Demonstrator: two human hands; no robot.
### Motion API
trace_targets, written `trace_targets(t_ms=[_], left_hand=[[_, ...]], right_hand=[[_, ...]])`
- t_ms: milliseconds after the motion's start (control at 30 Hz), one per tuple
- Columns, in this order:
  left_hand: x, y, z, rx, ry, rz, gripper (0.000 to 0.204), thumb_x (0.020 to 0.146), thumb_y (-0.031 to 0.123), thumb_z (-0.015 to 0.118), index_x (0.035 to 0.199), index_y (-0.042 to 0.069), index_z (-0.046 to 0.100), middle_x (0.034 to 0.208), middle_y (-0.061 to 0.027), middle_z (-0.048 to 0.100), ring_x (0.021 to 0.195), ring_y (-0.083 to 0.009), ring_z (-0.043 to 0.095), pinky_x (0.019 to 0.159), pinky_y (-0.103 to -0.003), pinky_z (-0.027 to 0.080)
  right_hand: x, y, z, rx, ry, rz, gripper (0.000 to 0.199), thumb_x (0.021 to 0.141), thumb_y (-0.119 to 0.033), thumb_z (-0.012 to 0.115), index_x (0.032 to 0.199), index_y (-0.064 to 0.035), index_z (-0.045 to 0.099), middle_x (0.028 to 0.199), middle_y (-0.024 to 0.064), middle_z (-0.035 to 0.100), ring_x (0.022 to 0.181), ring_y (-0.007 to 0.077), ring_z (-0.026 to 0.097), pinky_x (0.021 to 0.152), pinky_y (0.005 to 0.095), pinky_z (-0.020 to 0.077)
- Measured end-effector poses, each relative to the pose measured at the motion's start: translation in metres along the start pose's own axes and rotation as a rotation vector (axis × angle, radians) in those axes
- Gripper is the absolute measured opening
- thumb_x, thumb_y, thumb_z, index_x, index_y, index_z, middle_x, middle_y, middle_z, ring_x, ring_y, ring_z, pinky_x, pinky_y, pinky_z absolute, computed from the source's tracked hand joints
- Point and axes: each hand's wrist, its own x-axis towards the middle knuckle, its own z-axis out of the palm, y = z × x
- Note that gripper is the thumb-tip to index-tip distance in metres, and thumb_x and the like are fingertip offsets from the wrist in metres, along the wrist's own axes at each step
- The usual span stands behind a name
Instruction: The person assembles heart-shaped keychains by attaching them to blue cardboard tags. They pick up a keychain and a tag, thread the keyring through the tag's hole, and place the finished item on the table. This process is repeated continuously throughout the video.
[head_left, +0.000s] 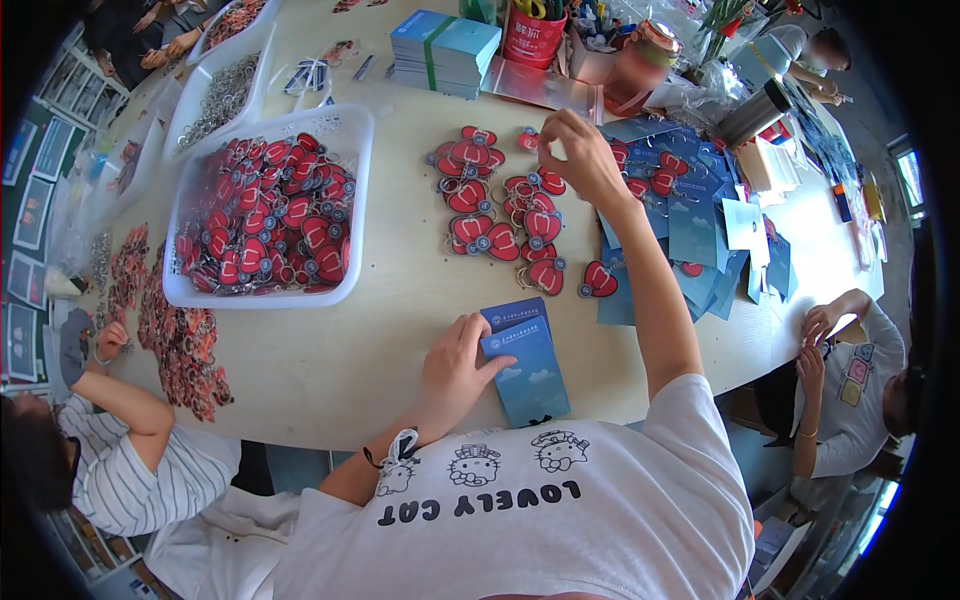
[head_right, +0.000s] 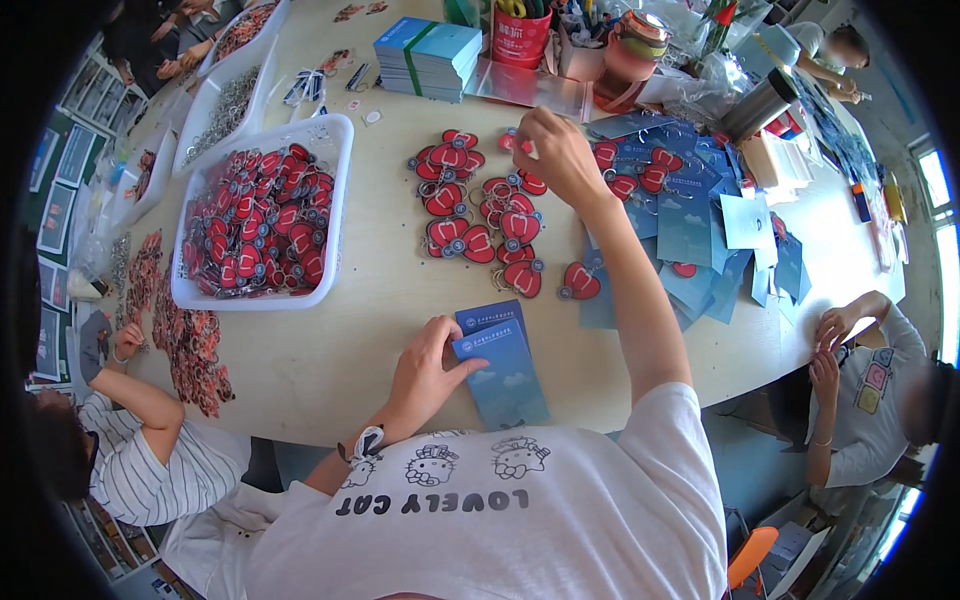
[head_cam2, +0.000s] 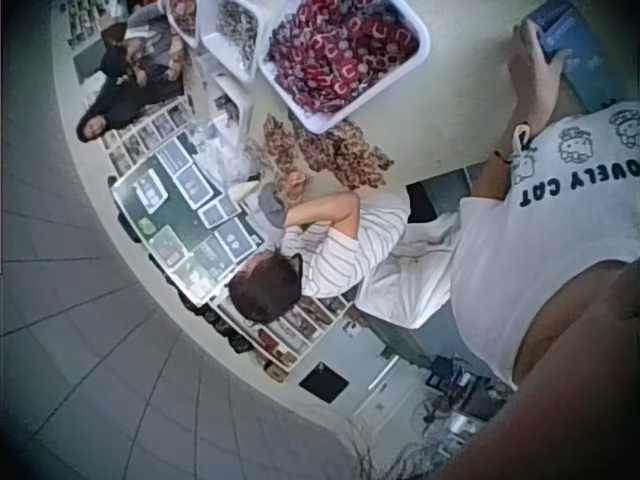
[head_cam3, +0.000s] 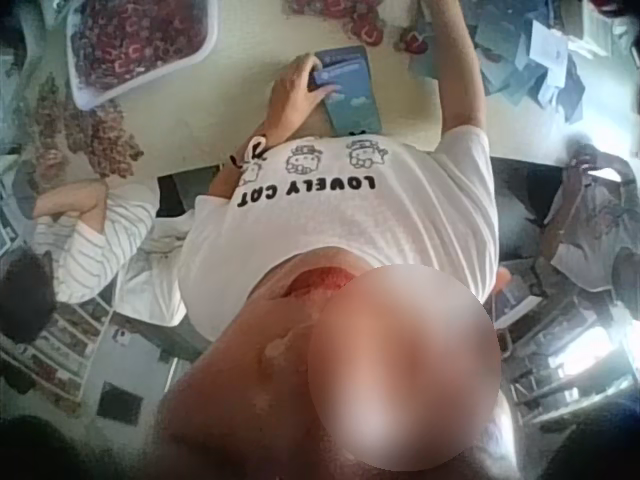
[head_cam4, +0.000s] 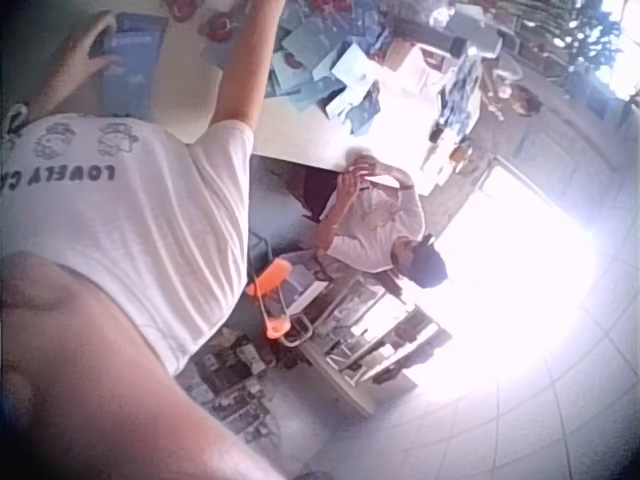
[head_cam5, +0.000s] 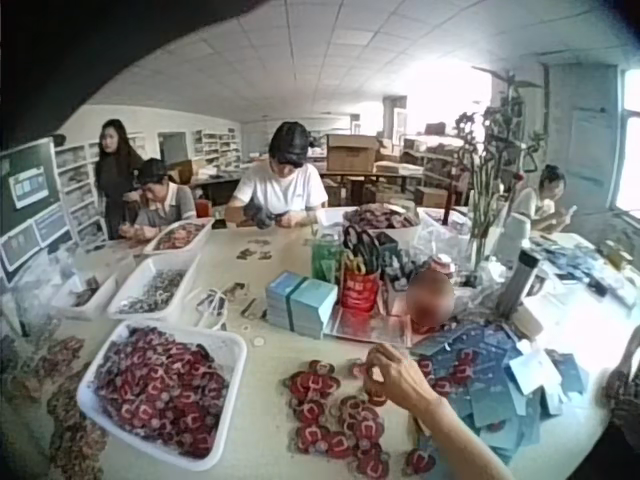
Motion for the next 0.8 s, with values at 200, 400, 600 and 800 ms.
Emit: trace_targets(t_ms=[200, 400, 600, 800], left_hand=[[-0.002, -0.002, 0.007, -0.368, 0.062, -0.059, 0.033, 0.071, 0.005, 0.079, 0.092, 0.004, 0.054, 0.091, -0.0067, 0.052, 0.067, -0.0116, 0.054, 0.053, -0.026, 0.044], [-0.004, -0.003, 0.002, -0.322, 0.091, -0.053, 0.026, 0.076, 0.003, 0.075, 0.092, 0.003, 0.055, 0.098, -0.0057, 0.052, 0.075, -0.0087, 0.056, 0.060, -0.021, 0.045], [-0.001, 0.000, -0.011, -0.720, 0.070, -0.269, 0.016, 0.083, 0.008, 0.071, 0.091, 0.003, 0.058, 0.089, -0.0026, 0.060, 0.084, -0.0087, 0.058, 0.073, -0.022, 0.046], [0.029, 0.004, -0.053, -0.964, 0.237, -0.294, 0.013, 0.091, 0.009, 0.062, 0.102, 0.001, 0.062, 0.093, -0.0019, 0.063, 0.083, -0.0051, 0.056, 0.079, -0.020, 0.044]], right_hand=[[-0.001, -0.023, -0.028, 0.637, 0.133, 0.290, 0.010, 0.085, -0.006, 0.061, 0.090, 0.0014, 0.056, 0.089, 0.0093, 0.066, 0.082, 0.0172, 0.065, 0.077, 0.0289, 0.0511], [-0.010, -0.052, -0.054, 0.998, 0.159, 0.384, 0.010, 0.086, -0.002, 0.058, 0.091, 0.0023, 0.050, 0.085, 0.0075, 0.065, 0.078, 0.0117, 0.064, 0.073, 0.0271, 0.0525], [-0.018, -0.086, -0.076, 0.232, 0.074, 0.178, 0.018, 0.075, 0.004, 0.063, 0.087, -0.0027, 0.053, 0.076, 0.0043, 0.061, 0.066, 0.0133, 0.061, 0.062, 0.0290, 0.0498], [-0.016, -0.109, -0.086, 0.457, 0.080, 0.241, 0.013, 0.078, 0.005, 0.061, 0.087, -0.0015, 0.055, 0.078, 0.0041, 0.062, 0.067, 0.0108, 0.061, 0.065, 0.0255, 0.0506]])
